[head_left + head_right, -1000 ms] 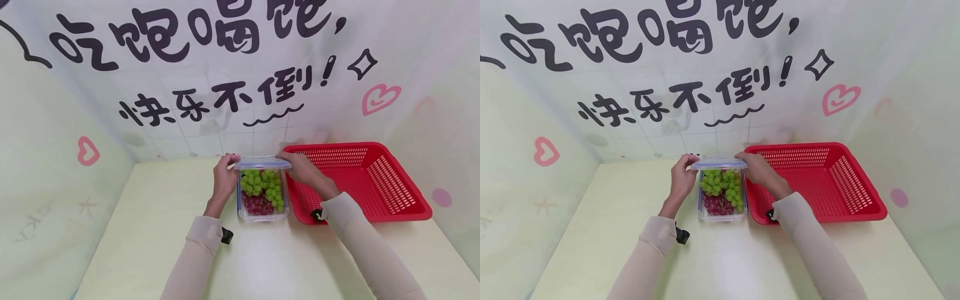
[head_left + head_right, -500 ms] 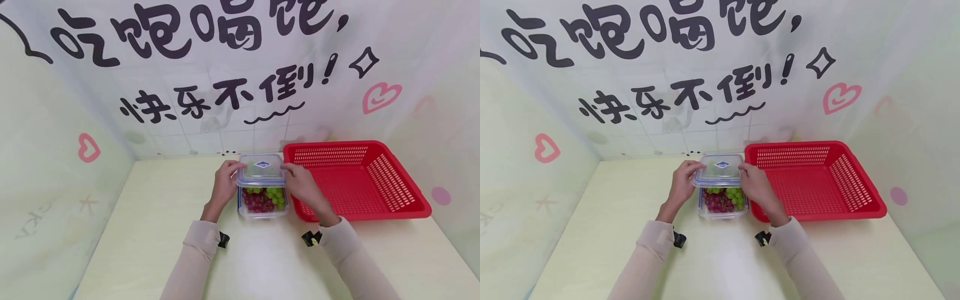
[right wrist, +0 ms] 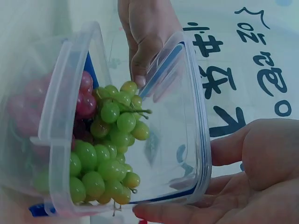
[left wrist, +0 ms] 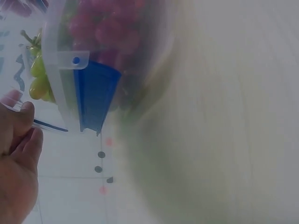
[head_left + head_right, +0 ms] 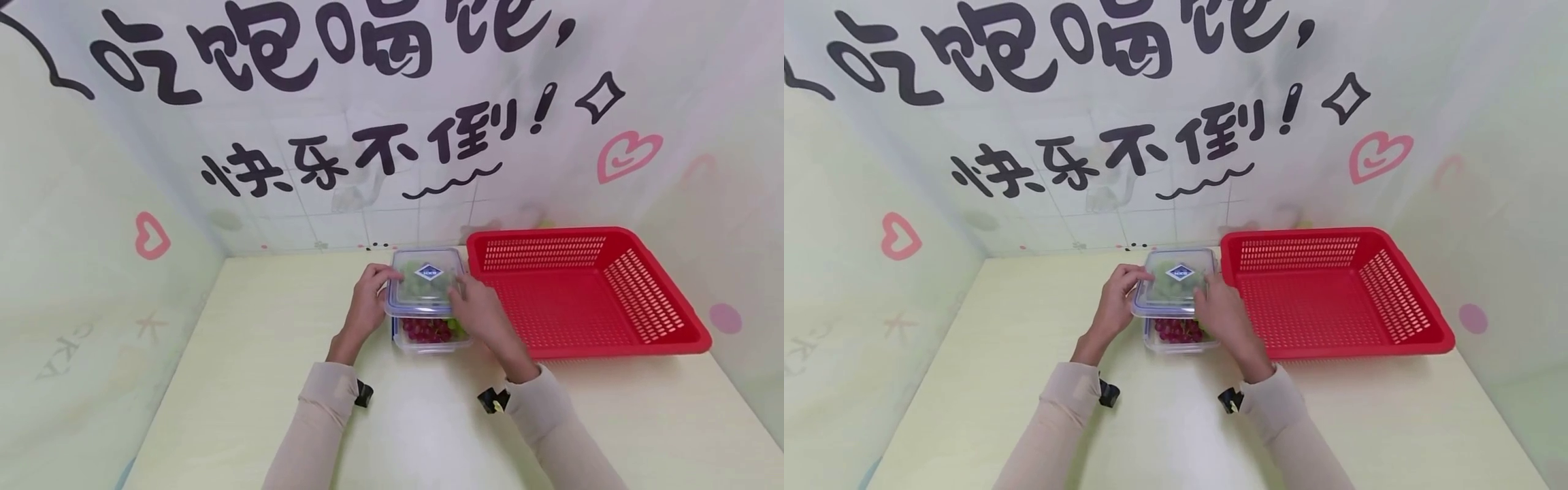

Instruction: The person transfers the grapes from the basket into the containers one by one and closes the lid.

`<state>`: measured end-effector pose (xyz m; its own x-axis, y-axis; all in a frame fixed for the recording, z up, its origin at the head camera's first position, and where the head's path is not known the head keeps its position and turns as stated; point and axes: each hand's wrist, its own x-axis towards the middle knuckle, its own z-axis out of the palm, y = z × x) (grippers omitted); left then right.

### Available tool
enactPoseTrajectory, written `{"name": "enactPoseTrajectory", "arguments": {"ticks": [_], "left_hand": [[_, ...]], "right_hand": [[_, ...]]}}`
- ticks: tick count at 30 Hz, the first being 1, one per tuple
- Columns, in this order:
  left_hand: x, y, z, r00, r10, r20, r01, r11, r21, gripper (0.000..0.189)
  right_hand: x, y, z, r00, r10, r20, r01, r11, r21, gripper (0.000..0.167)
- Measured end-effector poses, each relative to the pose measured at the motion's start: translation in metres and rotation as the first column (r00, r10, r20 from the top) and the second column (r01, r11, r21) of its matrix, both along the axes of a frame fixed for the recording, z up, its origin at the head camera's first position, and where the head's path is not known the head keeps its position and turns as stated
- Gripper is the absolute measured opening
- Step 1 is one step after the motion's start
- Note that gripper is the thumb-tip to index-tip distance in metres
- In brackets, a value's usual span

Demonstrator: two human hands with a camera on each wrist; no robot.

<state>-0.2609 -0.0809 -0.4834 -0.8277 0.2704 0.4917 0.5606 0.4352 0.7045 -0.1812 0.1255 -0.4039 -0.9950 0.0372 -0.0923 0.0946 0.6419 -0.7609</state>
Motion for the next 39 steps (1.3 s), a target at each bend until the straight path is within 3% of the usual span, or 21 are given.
{"name": "enactPoseTrajectory", "arguments": {"ticks": [4,10,15,24,39], "left_hand": [[0.002,0.001,-0.003,1.000,-0.015,0.010,0.015,1.000,0.007,0.028],[0.004,0.005,-0.007,0.998,-0.033,-0.053,0.033,0.999,-0.009,0.033],[0.006,0.005,-0.009,0.996,-0.039,-0.086,0.038,0.999,-0.013,0.035],[0.007,0.001,-0.016,0.995,-0.060,-0.085,0.058,0.998,-0.029,0.035],[0.009,-0.004,-0.020,0.989,-0.107,-0.100,0.097,0.990,-0.106,0.037]], "right_hand": [[0.005,-0.003,-0.006,0.999,-0.028,0.020,0.029,0.999,-0.031,0.053],[0.004,-0.003,-0.018,0.997,-0.082,0.016,0.083,0.993,-0.082,0.055],[-0.004,-0.001,-0.024,0.995,-0.099,-0.032,0.094,0.986,-0.137,0.059],[-0.022,0.000,-0.031,0.998,-0.059,-0.017,0.055,0.978,-0.200,0.066],[-0.043,0.005,-0.042,0.999,-0.045,-0.027,0.043,0.997,-0.059,0.061]]}}
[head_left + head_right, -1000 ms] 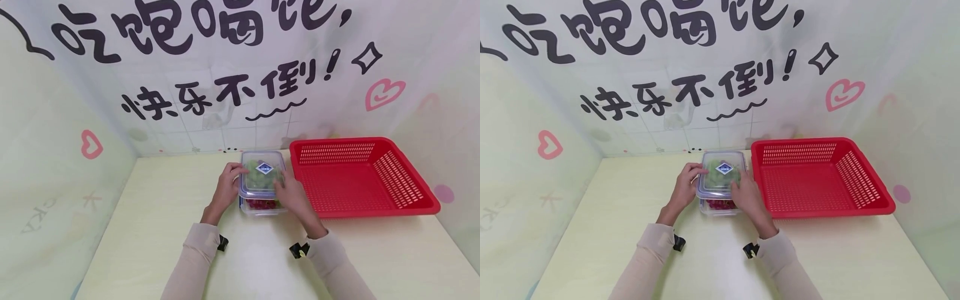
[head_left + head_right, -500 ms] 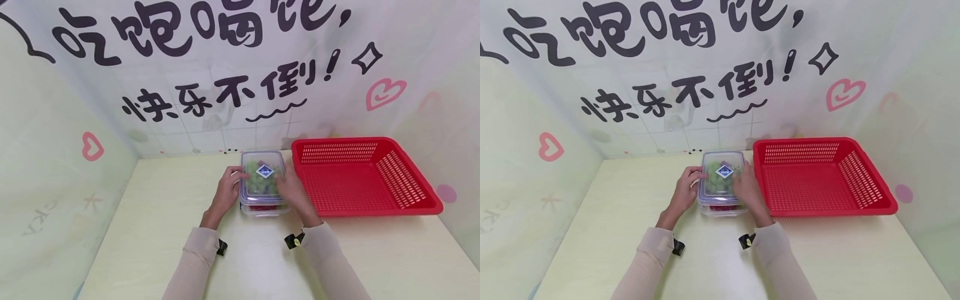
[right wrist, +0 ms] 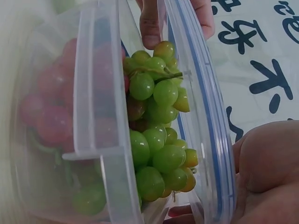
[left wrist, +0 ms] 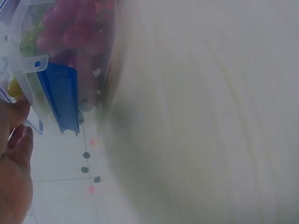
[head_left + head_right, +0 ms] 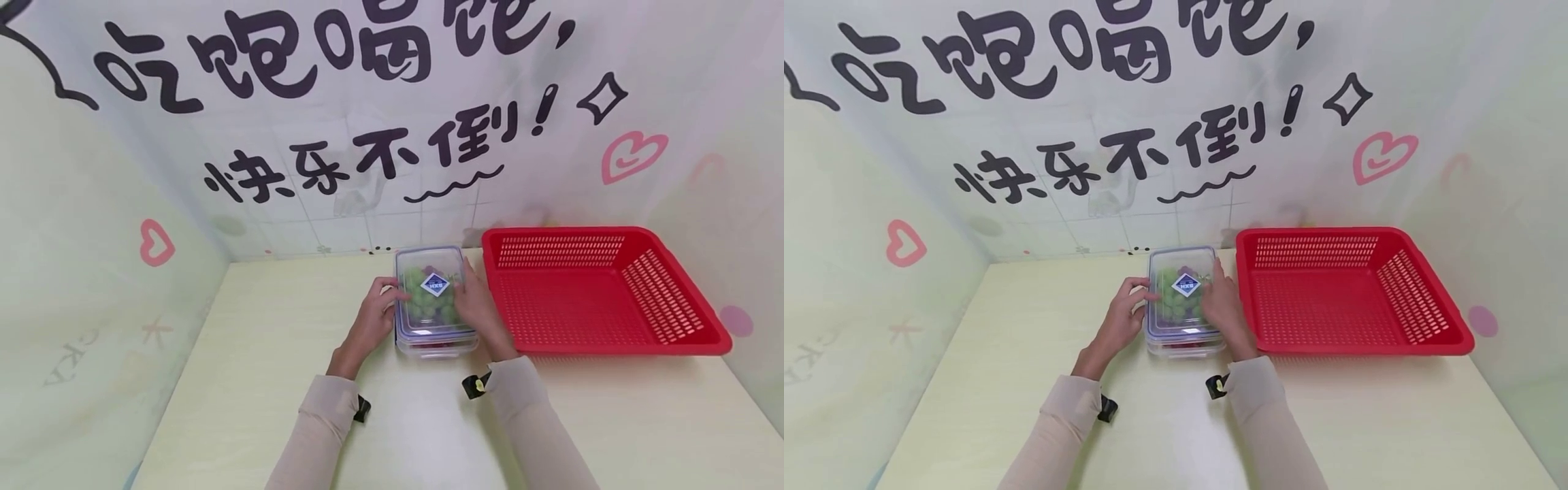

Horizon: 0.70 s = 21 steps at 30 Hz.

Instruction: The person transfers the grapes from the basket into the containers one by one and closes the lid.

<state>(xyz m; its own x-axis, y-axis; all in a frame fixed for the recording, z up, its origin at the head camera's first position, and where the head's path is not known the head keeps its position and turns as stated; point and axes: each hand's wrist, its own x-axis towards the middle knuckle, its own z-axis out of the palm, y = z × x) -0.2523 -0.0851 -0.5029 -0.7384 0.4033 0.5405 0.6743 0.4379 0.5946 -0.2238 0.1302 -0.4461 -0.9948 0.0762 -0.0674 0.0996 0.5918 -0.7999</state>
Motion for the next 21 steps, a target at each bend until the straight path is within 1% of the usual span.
{"name": "enactPoseTrajectory", "arguments": {"ticks": [3,7,8,10,12,15,17,19,21], "left_hand": [[0.001,-0.001,0.000,1.000,-0.004,-0.001,0.004,1.000,-0.017,0.037],[0.000,-0.001,0.004,1.000,-0.007,0.021,0.008,1.000,-0.026,0.043],[-0.001,-0.001,0.006,0.999,-0.004,0.033,0.005,1.000,-0.018,0.045],[-0.003,0.002,0.009,0.997,0.013,0.078,-0.015,1.000,0.027,0.048],[-0.006,0.006,0.011,0.991,0.053,0.125,-0.065,0.993,0.093,0.044],[-0.011,0.016,0.015,0.970,0.138,0.200,-0.175,0.968,0.180,0.031],[-0.014,0.025,0.017,0.951,0.215,0.221,-0.258,0.948,0.189,0.024],[-0.017,0.033,0.017,0.926,0.291,0.240,-0.332,0.931,0.151,0.028],[-0.017,0.040,0.017,0.896,0.363,0.256,-0.394,0.916,0.079,0.035]], "right_hand": [[-0.001,0.001,-0.002,1.000,0.004,-0.003,-0.003,0.999,0.048,0.056],[0.000,0.002,-0.004,1.000,-0.019,-0.020,0.021,0.995,0.093,0.054],[0.001,0.002,-0.005,0.999,-0.028,-0.032,0.031,0.994,0.105,0.053],[0.002,0.001,-0.005,0.998,-0.044,-0.055,0.051,0.990,0.135,0.052],[0.004,0.001,-0.006,0.996,-0.053,-0.072,0.064,0.986,0.155,0.051],[0.006,0.000,-0.008,0.994,-0.062,-0.091,0.077,0.982,0.175,0.050],[0.008,-0.001,-0.010,0.993,-0.070,-0.098,0.087,0.980,0.180,0.049],[0.008,-0.002,-0.012,0.992,-0.078,-0.102,0.096,0.979,0.177,0.049],[0.009,-0.002,-0.014,0.991,-0.083,-0.106,0.100,0.980,0.171,0.049]]}}
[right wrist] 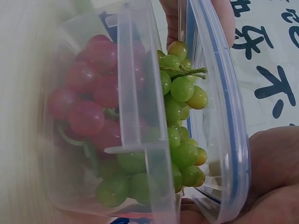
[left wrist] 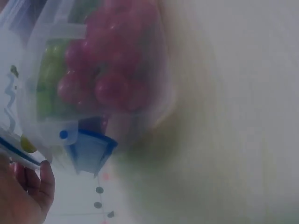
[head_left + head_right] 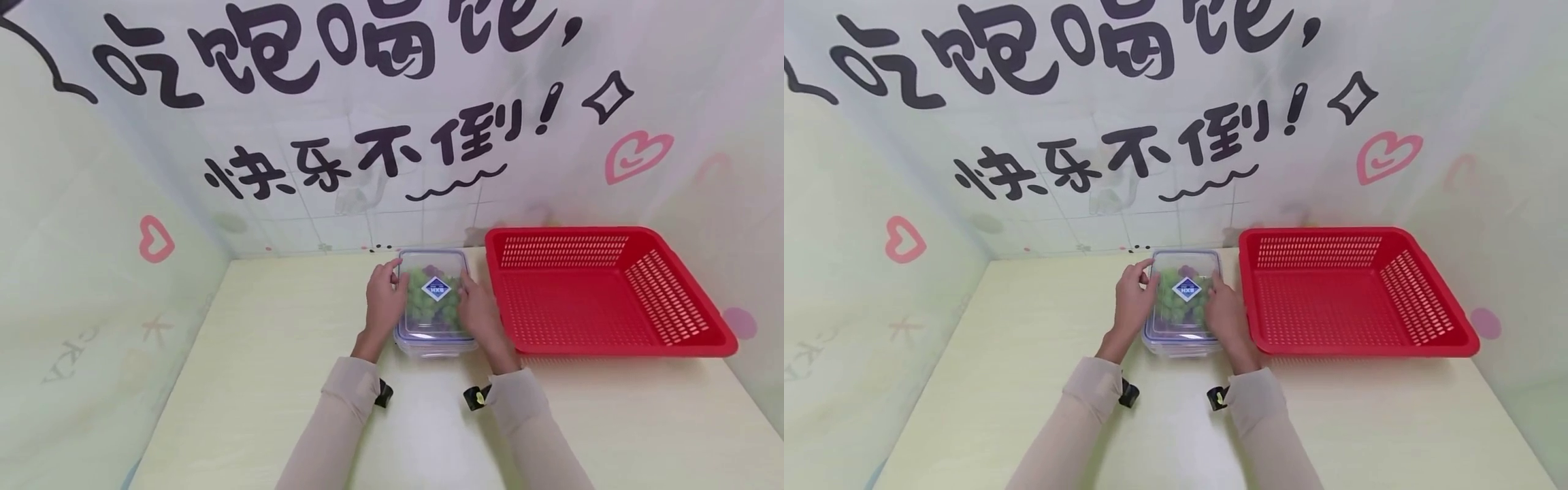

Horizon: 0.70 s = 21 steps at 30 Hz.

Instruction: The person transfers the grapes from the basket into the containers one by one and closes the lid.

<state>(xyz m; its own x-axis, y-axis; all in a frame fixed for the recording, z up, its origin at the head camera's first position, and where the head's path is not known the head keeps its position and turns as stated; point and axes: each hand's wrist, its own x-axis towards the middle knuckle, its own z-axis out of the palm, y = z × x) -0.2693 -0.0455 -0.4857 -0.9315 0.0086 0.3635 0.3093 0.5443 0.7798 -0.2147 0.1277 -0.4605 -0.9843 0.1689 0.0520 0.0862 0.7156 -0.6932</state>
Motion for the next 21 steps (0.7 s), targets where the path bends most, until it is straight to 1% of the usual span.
{"name": "enactPoseTrajectory", "arguments": {"ticks": [2,3,4,6,10,14,17,20,21], "left_hand": [[0.001,0.005,0.000,0.998,0.044,0.035,-0.041,0.996,-0.074,0.044],[0.002,0.006,0.000,0.997,0.053,0.056,-0.047,0.993,-0.106,0.049],[0.003,0.007,0.001,0.996,0.055,0.074,-0.044,0.990,-0.132,0.052],[0.005,0.008,0.002,0.994,0.045,0.100,-0.029,0.987,-0.156,0.056],[0.005,0.005,0.005,0.986,-0.006,0.167,0.029,0.990,-0.138,0.059],[0.002,0.000,0.005,0.973,-0.057,0.223,0.089,0.986,-0.138,0.059],[-0.001,-0.001,0.005,0.969,-0.090,0.232,0.127,0.981,-0.148,0.059],[-0.002,-0.001,0.003,0.969,-0.105,0.222,0.139,0.980,-0.142,0.058],[-0.002,0.000,0.003,0.970,-0.106,0.220,0.137,0.982,-0.133,0.058]], "right_hand": [[0.001,0.000,-0.002,1.000,-0.001,0.007,0.001,1.000,-0.020,0.050],[0.001,0.000,-0.003,1.000,-0.004,0.005,0.004,0.999,-0.035,0.049],[0.001,0.000,-0.004,1.000,-0.010,0.011,0.010,0.999,-0.044,0.048],[0.001,0.000,-0.006,0.999,-0.027,0.017,0.028,0.998,-0.064,0.045],[-0.002,0.000,-0.008,0.998,-0.056,0.026,0.058,0.996,-0.069,0.035],[-0.008,0.000,-0.009,0.998,-0.067,0.018,0.068,0.996,-0.060,0.032],[-0.013,0.000,-0.009,0.997,-0.079,0.019,0.080,0.995,-0.064,0.027],[-0.017,0.001,-0.010,0.997,-0.067,0.025,0.069,0.994,-0.090,0.023],[-0.018,0.001,-0.011,0.997,-0.064,0.042,0.068,0.993,-0.102,0.023]]}}
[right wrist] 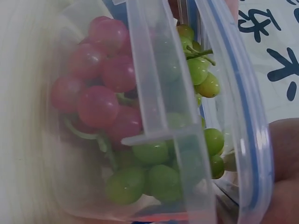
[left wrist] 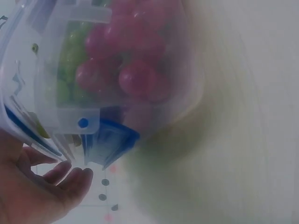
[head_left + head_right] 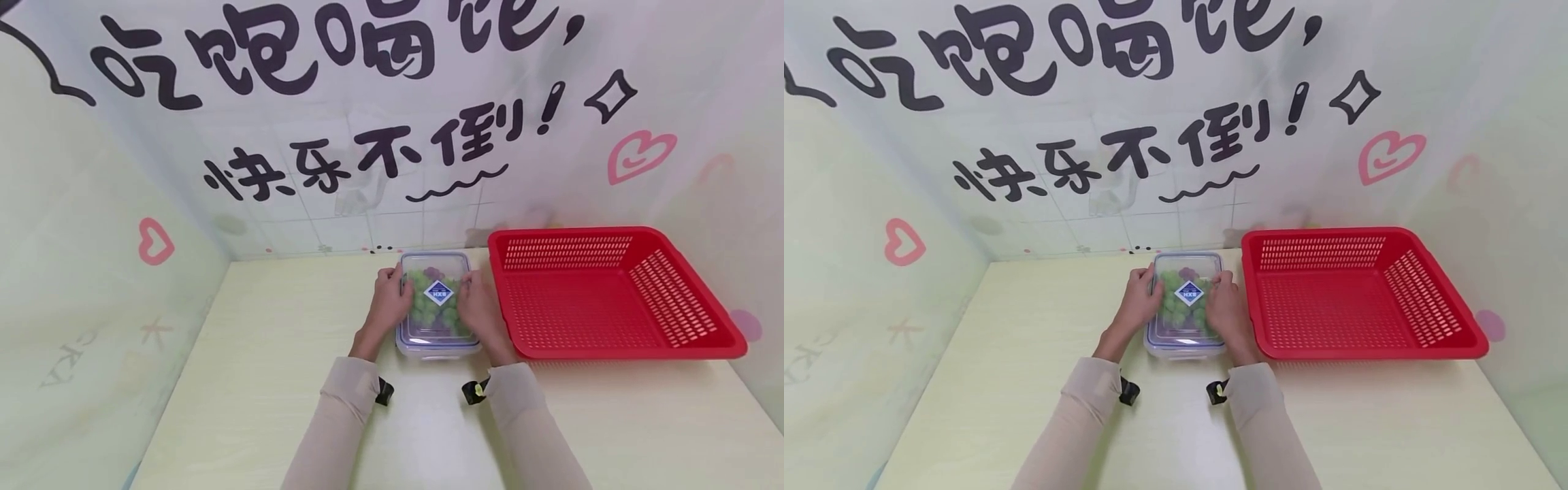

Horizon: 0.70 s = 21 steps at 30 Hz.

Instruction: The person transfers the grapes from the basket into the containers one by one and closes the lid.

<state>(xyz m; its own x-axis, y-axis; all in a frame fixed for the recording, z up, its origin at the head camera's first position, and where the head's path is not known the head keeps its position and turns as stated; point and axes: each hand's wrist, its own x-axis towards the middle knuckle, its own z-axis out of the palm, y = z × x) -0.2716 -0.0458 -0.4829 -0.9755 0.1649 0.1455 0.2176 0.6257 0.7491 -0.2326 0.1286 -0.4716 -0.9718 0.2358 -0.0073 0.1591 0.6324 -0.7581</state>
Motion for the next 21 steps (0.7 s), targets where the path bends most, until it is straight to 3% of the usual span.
{"name": "enactPoseTrajectory", "arguments": {"ticks": [9,12,15,21], "left_hand": [[0.003,0.003,-0.007,0.999,0.037,0.039,-0.041,0.995,0.090,0.061],[0.004,0.004,-0.011,0.998,0.030,0.058,-0.037,0.992,0.121,0.061],[0.003,0.005,-0.012,0.996,0.027,0.079,-0.039,0.986,0.160,0.060],[0.001,0.002,-0.013,0.989,0.049,0.141,-0.083,0.966,0.246,0.062]], "right_hand": [[-0.003,0.002,-0.012,0.995,-0.009,0.101,0.024,0.990,-0.143,0.047],[-0.001,0.006,-0.013,0.985,-0.005,0.174,0.037,0.983,-0.180,0.056],[-0.001,0.009,-0.011,0.972,0.012,0.233,0.041,0.974,-0.223,0.059],[0.001,0.008,-0.012,0.971,0.016,0.240,0.047,0.966,-0.255,0.058]]}}
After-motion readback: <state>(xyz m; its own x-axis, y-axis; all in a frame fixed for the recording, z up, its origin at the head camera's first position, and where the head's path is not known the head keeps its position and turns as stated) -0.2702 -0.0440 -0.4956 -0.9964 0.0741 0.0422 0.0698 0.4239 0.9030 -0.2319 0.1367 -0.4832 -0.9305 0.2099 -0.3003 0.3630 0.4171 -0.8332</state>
